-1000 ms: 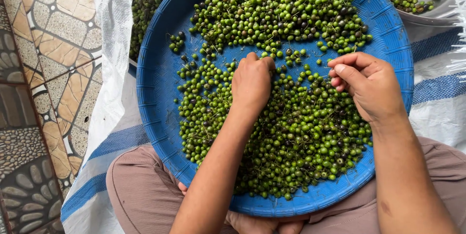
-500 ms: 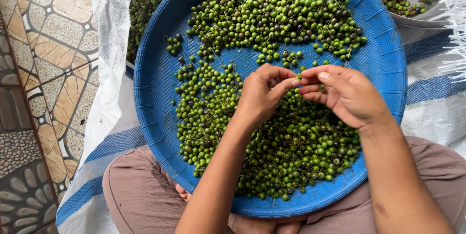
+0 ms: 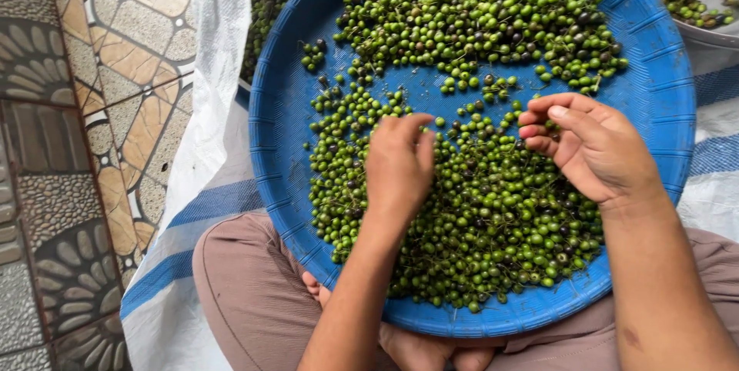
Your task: Sorting small green berries in a blue tray to remove stems and debris.
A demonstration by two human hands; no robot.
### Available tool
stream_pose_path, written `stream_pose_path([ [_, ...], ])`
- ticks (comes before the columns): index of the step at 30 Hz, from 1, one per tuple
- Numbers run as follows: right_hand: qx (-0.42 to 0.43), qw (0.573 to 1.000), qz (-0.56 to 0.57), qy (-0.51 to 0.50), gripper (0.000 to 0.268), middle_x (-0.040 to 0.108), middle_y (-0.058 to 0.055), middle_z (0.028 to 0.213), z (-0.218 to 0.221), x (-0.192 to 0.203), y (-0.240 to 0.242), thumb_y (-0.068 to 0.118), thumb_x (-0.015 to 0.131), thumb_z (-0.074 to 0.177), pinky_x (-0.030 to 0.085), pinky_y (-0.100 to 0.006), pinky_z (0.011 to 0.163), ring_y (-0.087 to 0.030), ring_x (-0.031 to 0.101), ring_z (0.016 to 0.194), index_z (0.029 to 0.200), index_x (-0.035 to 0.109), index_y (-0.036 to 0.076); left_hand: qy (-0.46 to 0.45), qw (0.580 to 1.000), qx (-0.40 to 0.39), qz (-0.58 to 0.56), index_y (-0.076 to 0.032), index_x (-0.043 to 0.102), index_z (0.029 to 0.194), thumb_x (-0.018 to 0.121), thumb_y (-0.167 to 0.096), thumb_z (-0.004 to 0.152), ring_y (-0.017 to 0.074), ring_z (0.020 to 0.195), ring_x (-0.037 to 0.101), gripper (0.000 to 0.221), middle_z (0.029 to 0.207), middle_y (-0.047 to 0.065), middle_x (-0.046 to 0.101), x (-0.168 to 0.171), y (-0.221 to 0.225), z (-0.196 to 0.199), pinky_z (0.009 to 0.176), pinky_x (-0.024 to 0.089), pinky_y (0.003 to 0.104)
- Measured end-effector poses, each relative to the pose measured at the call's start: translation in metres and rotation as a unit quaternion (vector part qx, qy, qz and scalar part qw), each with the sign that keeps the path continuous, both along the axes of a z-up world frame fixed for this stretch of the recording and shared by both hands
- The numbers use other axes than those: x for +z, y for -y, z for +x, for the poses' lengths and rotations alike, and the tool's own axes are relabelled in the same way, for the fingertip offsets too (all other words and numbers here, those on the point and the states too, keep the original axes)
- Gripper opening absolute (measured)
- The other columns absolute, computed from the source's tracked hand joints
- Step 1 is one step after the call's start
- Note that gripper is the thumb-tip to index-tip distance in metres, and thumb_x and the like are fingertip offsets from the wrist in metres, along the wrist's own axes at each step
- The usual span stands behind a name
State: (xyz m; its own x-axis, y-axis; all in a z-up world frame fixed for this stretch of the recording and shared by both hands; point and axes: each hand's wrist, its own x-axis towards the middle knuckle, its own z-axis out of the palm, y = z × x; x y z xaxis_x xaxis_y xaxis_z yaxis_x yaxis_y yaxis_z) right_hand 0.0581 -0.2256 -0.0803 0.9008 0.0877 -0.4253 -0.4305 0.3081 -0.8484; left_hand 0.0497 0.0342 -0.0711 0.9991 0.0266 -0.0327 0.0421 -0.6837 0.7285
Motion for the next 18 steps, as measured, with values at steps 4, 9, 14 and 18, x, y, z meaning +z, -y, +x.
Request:
stream_pose_path([
  [4, -0.006, 1.000, 0.000, 0.006, 0.021, 0.066, -0.016, 0.112, 0.000, 0.001, 0.000, 0.011, 0.051, 0.108, 0.057, -0.030, 0.085, -0.024, 0.066, 0.101, 0.122, 0.062, -0.001, -0.048, 0.992, 0.085, 0.077, -0.012, 0.069, 0.130, 0.061, -0.023, 0.099, 0.0243, 0.097, 0.056, 0.033, 0.102, 0.007, 0.059, -0.018, -0.039, 0.020, 0.078, 0.053, 0.041],
  [9, -0.017, 0.999, -0.028, 0.001, 0.021, 0.067, -0.016, 0.112, 0.000, 0.002, 0.000, 0.012, 0.053, 0.108, 0.057, -0.028, 0.085, -0.023, 0.066, 0.101, 0.123, 0.063, 0.001, 0.014, 0.983, 0.027, 0.180, -0.016, 0.065, 0.136, 0.067, -0.014, 0.093, 0.0368, 0.107, 0.051, 0.043, 0.120, 0.016, 0.053, -0.033, -0.049, 0.037, 0.081, 0.053, 0.049],
  [14, -0.008, 0.999, -0.040, 0.000, 0.022, 0.066, -0.016, 0.114, 0.000, 0.005, 0.001, 0.013, 0.051, 0.109, 0.056, -0.029, 0.086, -0.023, 0.065, 0.101, 0.124, 0.063, 0.001, -0.069, 0.986, -0.012, 0.150, -0.013, 0.067, 0.132, 0.062, -0.017, 0.097, 0.0377, 0.116, 0.048, 0.035, 0.129, 0.014, 0.048, -0.003, -0.045, 0.022, 0.087, 0.054, 0.054],
  [18, -0.014, 0.999, -0.050, -0.005, 0.022, 0.066, -0.016, 0.115, 0.000, 0.005, 0.002, 0.014, 0.052, 0.108, 0.056, -0.028, 0.086, -0.022, 0.065, 0.101, 0.124, 0.063, 0.002, -0.093, 0.986, -0.032, 0.134, -0.009, 0.071, 0.120, 0.065, -0.021, 0.098, 0.0379, 0.108, 0.054, 0.026, 0.115, 0.014, 0.057, 0.002, -0.052, -0.005, 0.078, 0.055, 0.053],
])
